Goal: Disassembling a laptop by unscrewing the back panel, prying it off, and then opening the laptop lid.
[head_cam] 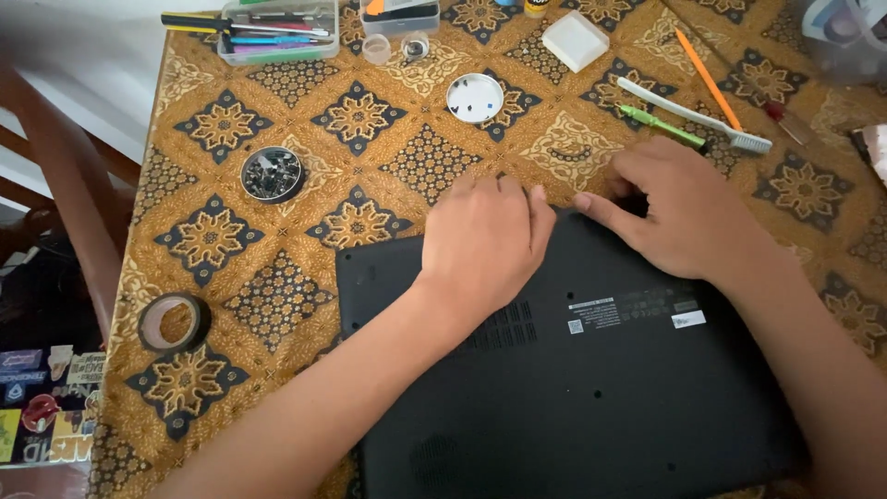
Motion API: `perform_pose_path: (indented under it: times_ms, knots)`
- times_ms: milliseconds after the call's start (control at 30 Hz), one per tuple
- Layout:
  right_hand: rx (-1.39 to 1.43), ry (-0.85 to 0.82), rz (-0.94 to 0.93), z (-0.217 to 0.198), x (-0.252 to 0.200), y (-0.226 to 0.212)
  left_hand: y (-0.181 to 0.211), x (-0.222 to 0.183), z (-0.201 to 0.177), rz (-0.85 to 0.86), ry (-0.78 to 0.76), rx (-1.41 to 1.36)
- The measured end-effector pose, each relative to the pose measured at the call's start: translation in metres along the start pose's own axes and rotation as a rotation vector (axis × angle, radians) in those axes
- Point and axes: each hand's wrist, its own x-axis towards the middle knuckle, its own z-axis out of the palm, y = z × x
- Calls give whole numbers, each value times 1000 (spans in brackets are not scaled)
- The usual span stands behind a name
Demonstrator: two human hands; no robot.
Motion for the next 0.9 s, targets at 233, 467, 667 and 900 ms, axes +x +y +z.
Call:
perform_pose_path:
  times_ms: [233,467,667,900]
  knots:
    - [3,83,-53,1,-3,1,-1,0,-3,23,-2,9]
    - [53,116,-89,0,-7,4,-3,6,-9,-10,-26,-5]
    - [2,92,-53,-4,-10,9,-10,13,-57,-158,-305,-208]
    - [-94,-26,238,-16,-19,19,-36,-32,-64,42,-143,-2]
